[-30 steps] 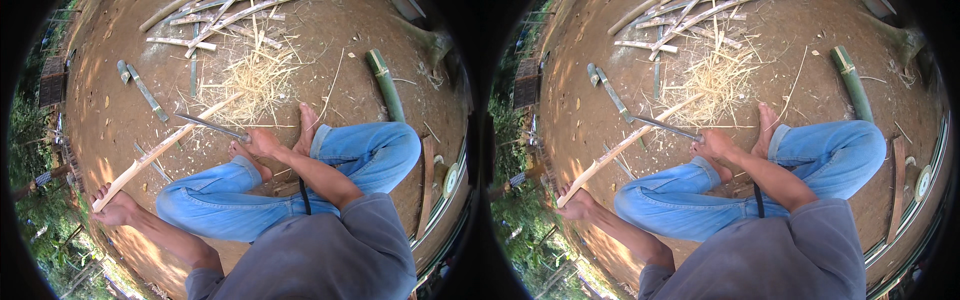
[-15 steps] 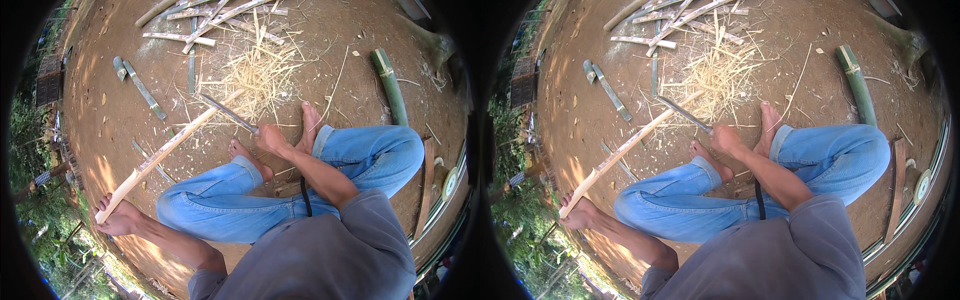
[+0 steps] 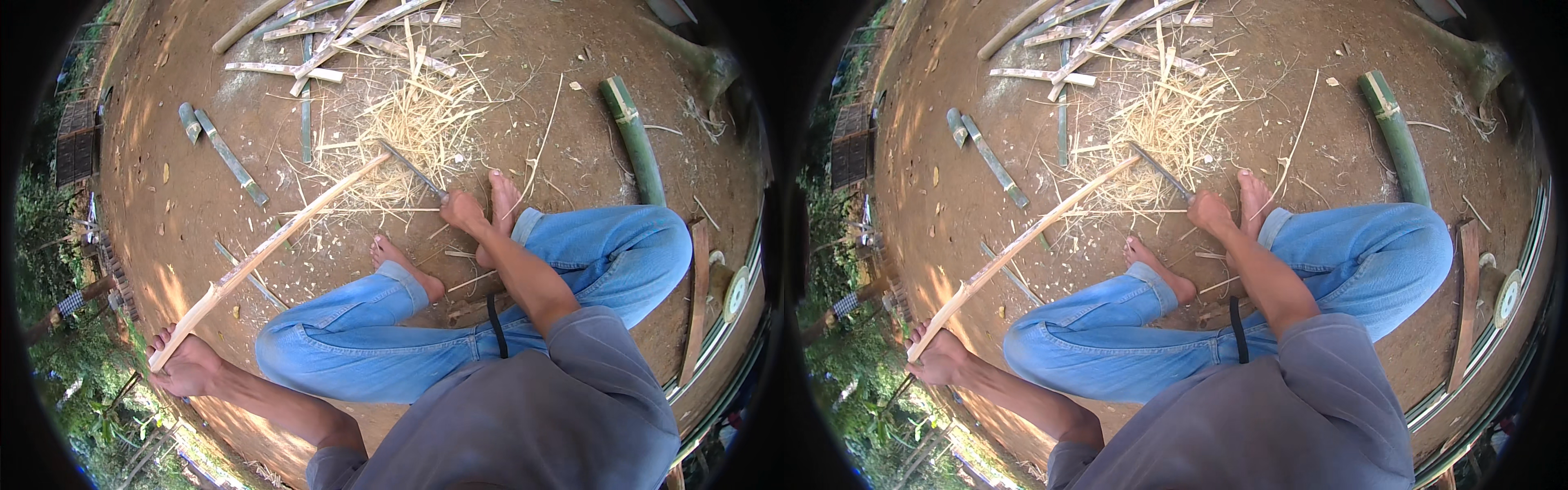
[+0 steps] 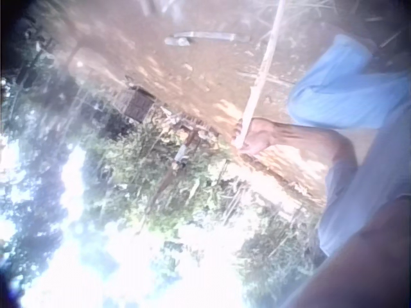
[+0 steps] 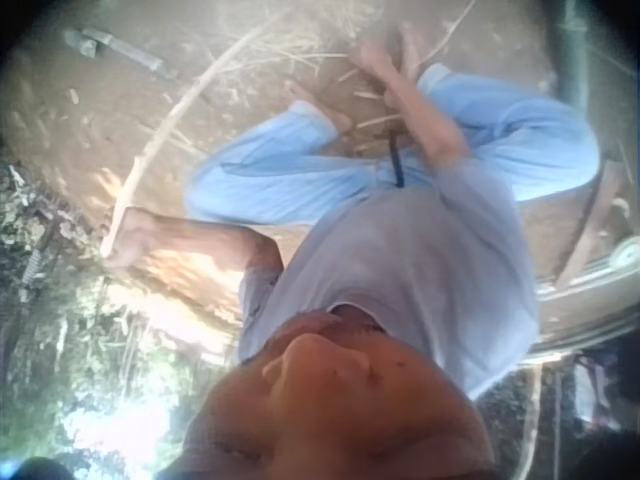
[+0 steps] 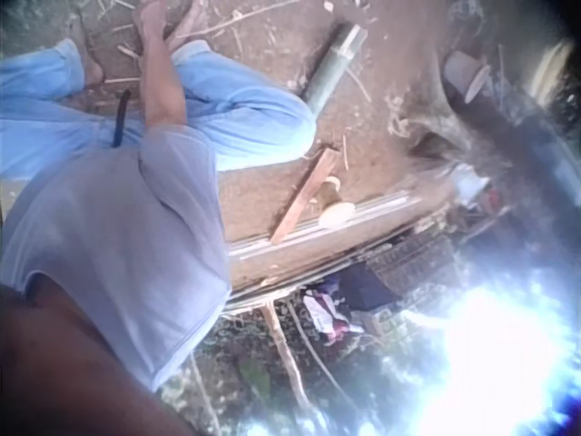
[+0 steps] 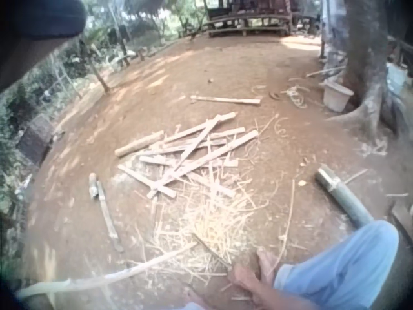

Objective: The person sits on the ground and uses a machete to shave and smooth a long piece of bamboo. They hold the bamboo with their left hand and repeatedly scrape the surface with the blade in their right hand, creating a pile of shavings.

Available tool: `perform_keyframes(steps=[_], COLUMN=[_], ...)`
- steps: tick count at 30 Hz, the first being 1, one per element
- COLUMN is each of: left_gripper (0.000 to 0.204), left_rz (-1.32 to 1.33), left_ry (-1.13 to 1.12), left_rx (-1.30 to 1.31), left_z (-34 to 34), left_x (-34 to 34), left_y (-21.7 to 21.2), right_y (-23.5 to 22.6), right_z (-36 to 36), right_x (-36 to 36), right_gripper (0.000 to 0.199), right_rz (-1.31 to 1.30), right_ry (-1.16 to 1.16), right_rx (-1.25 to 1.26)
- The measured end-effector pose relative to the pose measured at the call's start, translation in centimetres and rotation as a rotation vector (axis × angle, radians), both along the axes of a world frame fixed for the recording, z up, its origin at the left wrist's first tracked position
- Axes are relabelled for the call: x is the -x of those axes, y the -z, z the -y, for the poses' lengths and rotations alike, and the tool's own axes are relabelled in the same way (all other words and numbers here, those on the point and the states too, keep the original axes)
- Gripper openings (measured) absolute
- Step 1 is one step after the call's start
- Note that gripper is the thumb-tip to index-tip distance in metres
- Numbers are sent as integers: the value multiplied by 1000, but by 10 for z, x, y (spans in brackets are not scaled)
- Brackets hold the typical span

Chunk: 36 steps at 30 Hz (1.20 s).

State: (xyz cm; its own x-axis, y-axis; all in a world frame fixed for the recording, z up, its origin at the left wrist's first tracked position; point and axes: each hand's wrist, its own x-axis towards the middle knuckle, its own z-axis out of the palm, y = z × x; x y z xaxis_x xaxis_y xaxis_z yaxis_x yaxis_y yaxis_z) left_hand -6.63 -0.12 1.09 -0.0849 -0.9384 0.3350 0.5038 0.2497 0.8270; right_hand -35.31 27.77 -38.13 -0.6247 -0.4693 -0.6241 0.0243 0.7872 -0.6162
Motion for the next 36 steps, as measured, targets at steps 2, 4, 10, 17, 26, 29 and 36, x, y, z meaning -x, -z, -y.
perform_keyframes(steps=[2,4,10,17,26,29,36], left_gripper=[42,52,53,57,57,59,63], left_rz=[16,15,22,-6,22,35,216], left_ry=[-249,-425,-541,-525,-528,-474,-549], left_rx=[-72,-132,-191,-162,-155,-153,67], left_z=[10,16,1,9,5,10,15], left_x=[-5,8,43,21,30,24,27], left_y=[-11,-13,-16,-10,-9,-17,2], right_y=[-20,-67,-113,-104,-36,-33,-69], right_z=[3,25,38,36,9,17,29], right_x=[-9,-25,-40,-33,-1,-9,-21], right_gripper=[29,28,26,25,29,30,24], right_rz=[19,54,14,-22,-67,-66,26], right_ry=[-41,-65,-320,-287,-193,-150,-130], right_rx=[51,131,315,269,138,180,244])
